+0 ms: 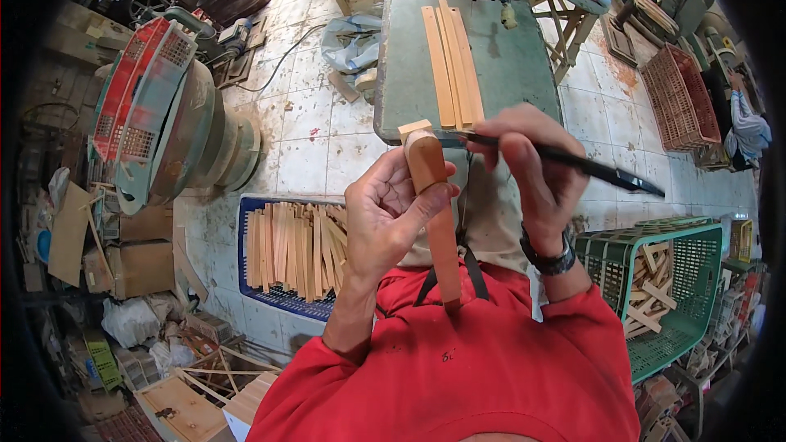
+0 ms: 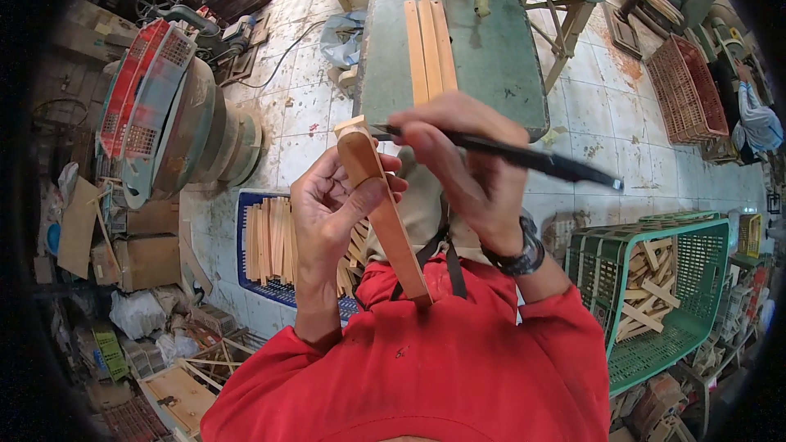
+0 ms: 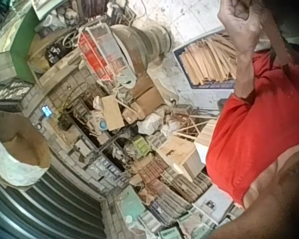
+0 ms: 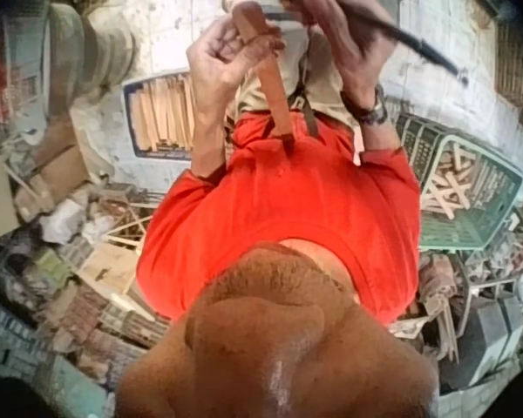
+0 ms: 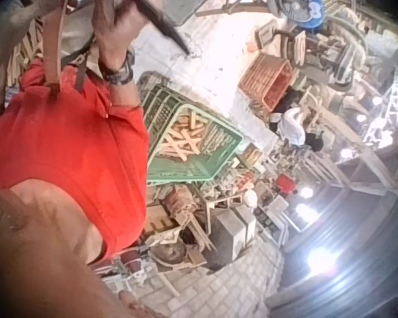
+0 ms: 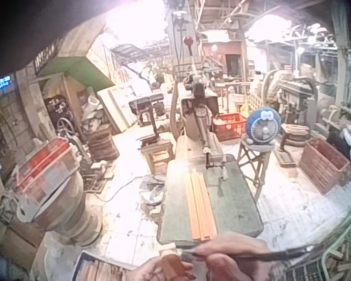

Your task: The person holds a small wooden piece in their left hand and uses a utility knife in their right hand to shave the edges and corners. They repeatedly rotate the piece to access different sides, removing thin shavings of wood to smooth the surface. The finished pieces are placed into a green plastic crate.

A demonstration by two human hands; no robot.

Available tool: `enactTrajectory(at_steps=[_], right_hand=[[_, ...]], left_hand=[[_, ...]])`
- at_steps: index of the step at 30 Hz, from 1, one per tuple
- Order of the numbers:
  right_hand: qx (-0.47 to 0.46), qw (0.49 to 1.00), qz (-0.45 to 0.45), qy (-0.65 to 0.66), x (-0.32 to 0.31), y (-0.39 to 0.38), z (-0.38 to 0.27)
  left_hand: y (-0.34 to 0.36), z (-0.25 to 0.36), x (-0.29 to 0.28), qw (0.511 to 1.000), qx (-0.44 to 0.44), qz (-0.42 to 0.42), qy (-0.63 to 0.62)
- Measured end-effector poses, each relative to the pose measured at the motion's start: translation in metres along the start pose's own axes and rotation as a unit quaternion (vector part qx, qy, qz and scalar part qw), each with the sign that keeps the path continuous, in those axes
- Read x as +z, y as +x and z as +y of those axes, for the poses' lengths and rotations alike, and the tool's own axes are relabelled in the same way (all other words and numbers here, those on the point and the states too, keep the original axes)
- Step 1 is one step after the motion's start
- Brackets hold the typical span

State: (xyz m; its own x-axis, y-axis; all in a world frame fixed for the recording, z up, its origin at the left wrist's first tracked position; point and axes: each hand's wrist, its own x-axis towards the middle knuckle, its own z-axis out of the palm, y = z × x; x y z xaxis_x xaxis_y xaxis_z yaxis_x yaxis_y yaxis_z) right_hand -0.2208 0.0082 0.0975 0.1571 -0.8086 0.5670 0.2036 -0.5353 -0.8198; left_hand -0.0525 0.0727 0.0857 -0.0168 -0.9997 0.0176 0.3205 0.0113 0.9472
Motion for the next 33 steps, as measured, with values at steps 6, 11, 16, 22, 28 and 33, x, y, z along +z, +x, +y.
enactTrajectory(at_steps=[6,11,16,22,28,33], right_hand=[[0.024,0.996,-0.04,-0.073,0.013,0.011,0.0],[0.014,0.994,-0.049,-0.095,0.011,0.011,0.002],[0.038,0.99,-0.06,-0.121,0.007,0.008,-0.001],[0.064,0.993,-0.002,-0.099,0.005,0.007,-0.006],[-0.01,0.984,-0.068,-0.164,0.003,0.026,-0.01],[-0.057,0.951,-0.179,-0.246,0.004,0.039,-0.017]], left_hand=[[0.0,-0.005,0.0,1.0,0.018,0.01,0.01],[0.001,-0.002,-0.001,1.0,0.0,-0.01,-0.009],[0.001,-0.003,-0.002,1.0,-0.001,-0.014,-0.009],[0.002,-0.006,0.002,1.0,0.002,0.0,0.01],[0.005,-0.009,0.011,0.993,-0.011,0.032,0.111],[0.006,-0.013,0.013,0.989,0.019,0.047,0.138]])
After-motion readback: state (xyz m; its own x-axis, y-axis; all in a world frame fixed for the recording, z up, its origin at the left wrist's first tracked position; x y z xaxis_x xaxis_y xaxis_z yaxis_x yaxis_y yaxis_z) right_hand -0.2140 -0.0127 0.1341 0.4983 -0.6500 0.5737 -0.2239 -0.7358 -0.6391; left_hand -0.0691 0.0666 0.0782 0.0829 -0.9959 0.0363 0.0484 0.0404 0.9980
